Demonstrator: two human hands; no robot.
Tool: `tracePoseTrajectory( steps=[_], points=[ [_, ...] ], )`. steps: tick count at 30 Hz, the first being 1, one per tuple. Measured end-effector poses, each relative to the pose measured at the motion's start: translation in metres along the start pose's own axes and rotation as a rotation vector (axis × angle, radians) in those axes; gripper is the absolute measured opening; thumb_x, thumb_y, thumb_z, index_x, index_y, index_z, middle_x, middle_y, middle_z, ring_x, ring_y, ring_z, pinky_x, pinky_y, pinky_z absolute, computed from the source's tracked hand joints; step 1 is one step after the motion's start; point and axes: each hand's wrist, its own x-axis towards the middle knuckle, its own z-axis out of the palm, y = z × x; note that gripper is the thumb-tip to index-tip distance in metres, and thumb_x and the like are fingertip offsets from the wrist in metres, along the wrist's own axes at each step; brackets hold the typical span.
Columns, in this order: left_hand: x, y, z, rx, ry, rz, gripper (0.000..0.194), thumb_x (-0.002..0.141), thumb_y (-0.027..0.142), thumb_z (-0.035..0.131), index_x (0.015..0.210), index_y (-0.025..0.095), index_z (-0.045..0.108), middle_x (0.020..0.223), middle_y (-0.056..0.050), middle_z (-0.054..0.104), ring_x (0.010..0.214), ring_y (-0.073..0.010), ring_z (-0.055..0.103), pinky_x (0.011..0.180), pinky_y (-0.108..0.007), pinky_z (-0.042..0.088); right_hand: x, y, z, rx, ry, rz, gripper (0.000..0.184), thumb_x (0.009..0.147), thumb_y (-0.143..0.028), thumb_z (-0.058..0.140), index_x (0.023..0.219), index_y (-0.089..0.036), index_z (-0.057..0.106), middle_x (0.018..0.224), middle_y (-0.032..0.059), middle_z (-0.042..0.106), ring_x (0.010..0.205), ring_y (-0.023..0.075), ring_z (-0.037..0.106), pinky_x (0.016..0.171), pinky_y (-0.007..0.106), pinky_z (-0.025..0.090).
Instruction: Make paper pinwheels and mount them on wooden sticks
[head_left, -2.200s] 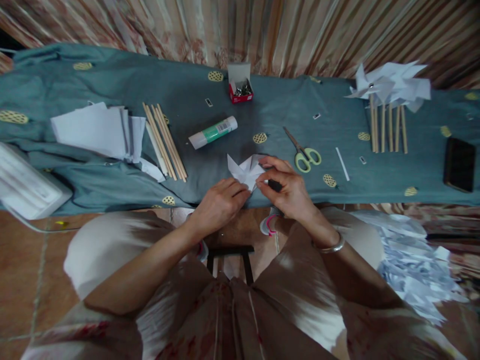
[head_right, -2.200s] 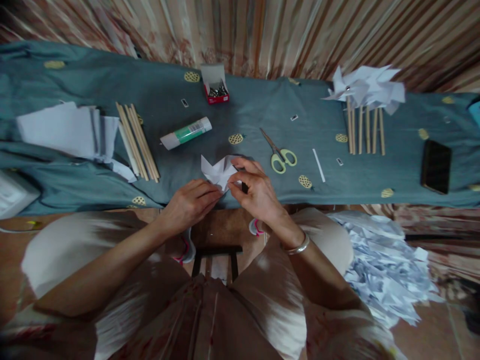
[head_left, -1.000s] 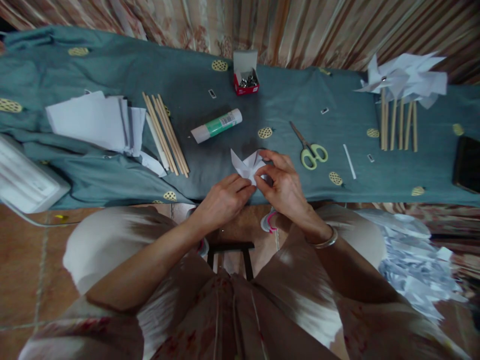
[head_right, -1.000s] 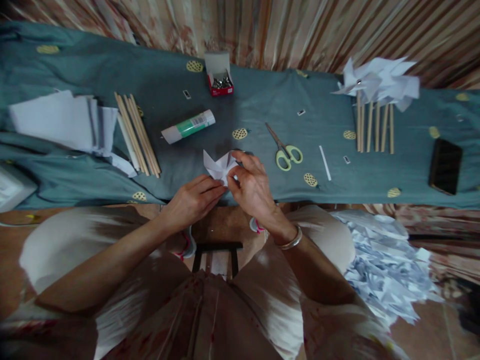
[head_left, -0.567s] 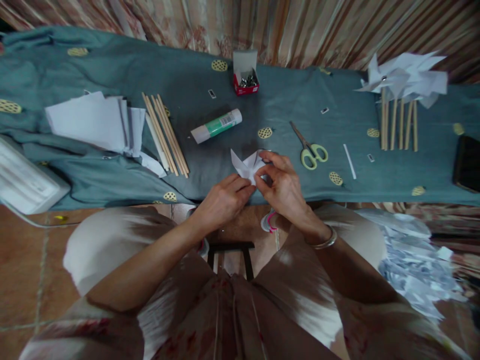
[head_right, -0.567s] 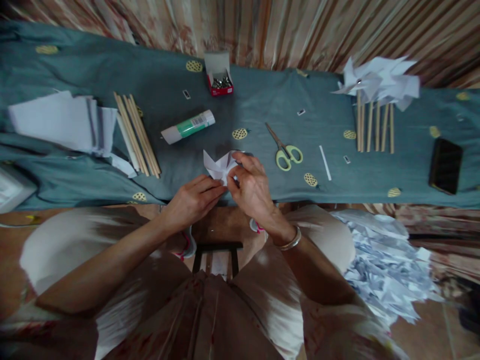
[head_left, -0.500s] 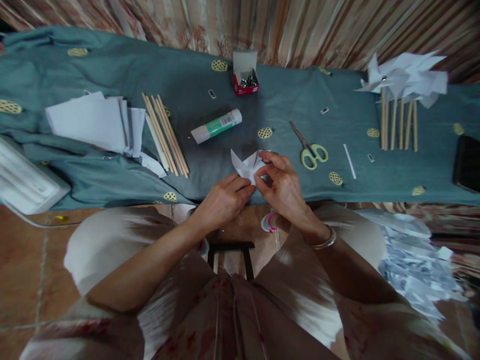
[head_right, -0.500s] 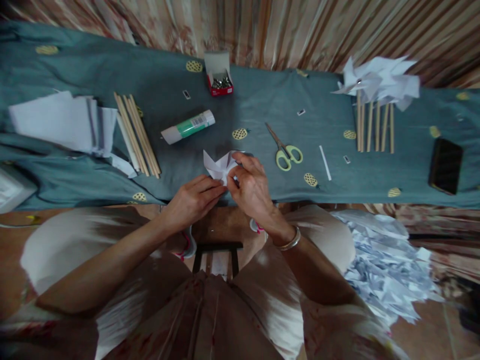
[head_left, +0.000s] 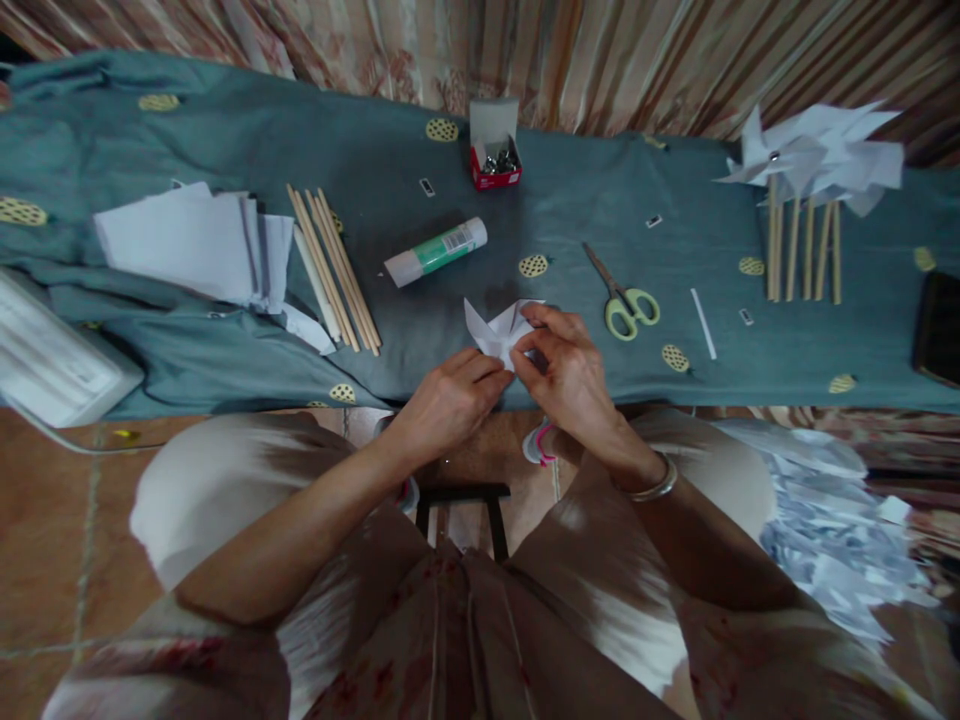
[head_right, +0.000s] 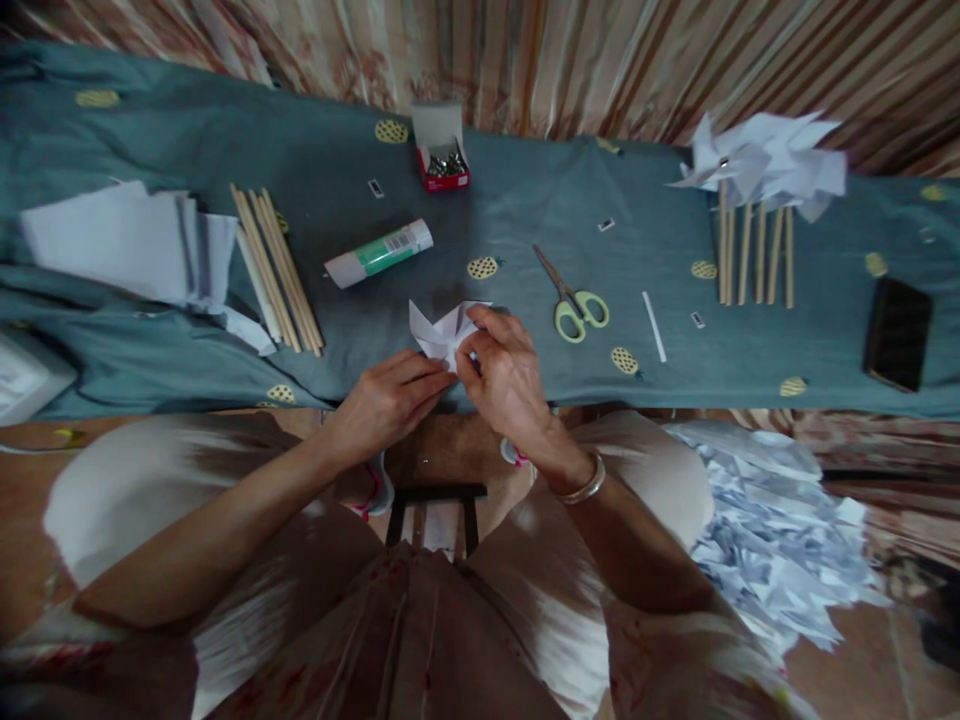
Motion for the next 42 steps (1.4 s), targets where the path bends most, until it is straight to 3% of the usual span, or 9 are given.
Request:
tracePoseTrajectory(
  steps=[4, 10, 23, 34, 42],
  points=[
    [0.0003, 0.0006, 0.0004, 0.005, 0.011, -0.003, 0.02, 0.098, 0.017, 0.048, 0.096, 0.011, 0.068, 0.091, -0.008, 0.068, 0.084, -0.0189, 0.062, 0.074, -0.03, 0.055, -0.0007, 0.0, -0.0002, -0.003, 0.044, -0.025, 0.012, 0.09, -0.028, 0.058, 0.088, -0.026, 0.07, 0.122, 0.0058, 0.067, 0.112, 0.0272, 0.06, 0.1, 0.046, 0.05],
    [-0.0012, 0.0002, 0.002, -0.002, 0.002, -0.007, 0.02, 0.098, 0.017, 0.048, 0.099, 0.012, 0.067, 0.091, -0.008, 0.068, 0.085, -0.0185, 0.061, 0.074, -0.029, 0.054, -0.0009, 0.0029, -0.0017, 0.012, -0.006, -0.011, 0.015, 0.092, -0.033, 0.059, 0.091, -0.025, 0.07, 0.126, 0.007, 0.065, 0.119, 0.0294, 0.057, 0.104, 0.048, 0.045],
    [-0.002, 0.0014, 0.0017, 0.051, -0.015, 0.013, 0.02, 0.099, 0.017, 0.047, 0.101, 0.012, 0.065, 0.096, -0.008, 0.068, 0.088, -0.0183, 0.061, 0.078, -0.03, 0.056, -0.0018, 0.0013, -0.0007, 0.062, 0.025, -0.013, 0.022, 0.093, -0.041, 0.055, 0.098, -0.027, 0.071, 0.125, 0.006, 0.066, 0.117, 0.0293, 0.058, 0.103, 0.049, 0.047],
    [-0.001, 0.0029, -0.0005, 0.069, -0.03, 0.016, 0.019, 0.098, 0.015, 0.047, 0.101, 0.012, 0.066, 0.095, -0.009, 0.068, 0.087, -0.0185, 0.061, 0.078, -0.03, 0.056, -0.0011, -0.0019, -0.0028, -0.01, 0.022, -0.055, 0.014, 0.091, -0.027, 0.058, 0.081, -0.025, 0.067, 0.123, 0.0062, 0.067, 0.112, 0.0278, 0.059, 0.098, 0.047, 0.05],
    [-0.0024, 0.002, 0.0016, 0.039, -0.043, -0.004, 0.02, 0.098, 0.015, 0.048, 0.103, 0.011, 0.067, 0.095, -0.009, 0.068, 0.088, -0.0188, 0.062, 0.076, -0.03, 0.057, -0.004, -0.0052, -0.0032, -0.062, 0.006, -0.081, 0.018, 0.094, -0.028, 0.052, 0.085, -0.028, 0.067, 0.129, 0.0037, 0.063, 0.115, 0.0303, 0.057, 0.099, 0.054, 0.047]
  ],
)
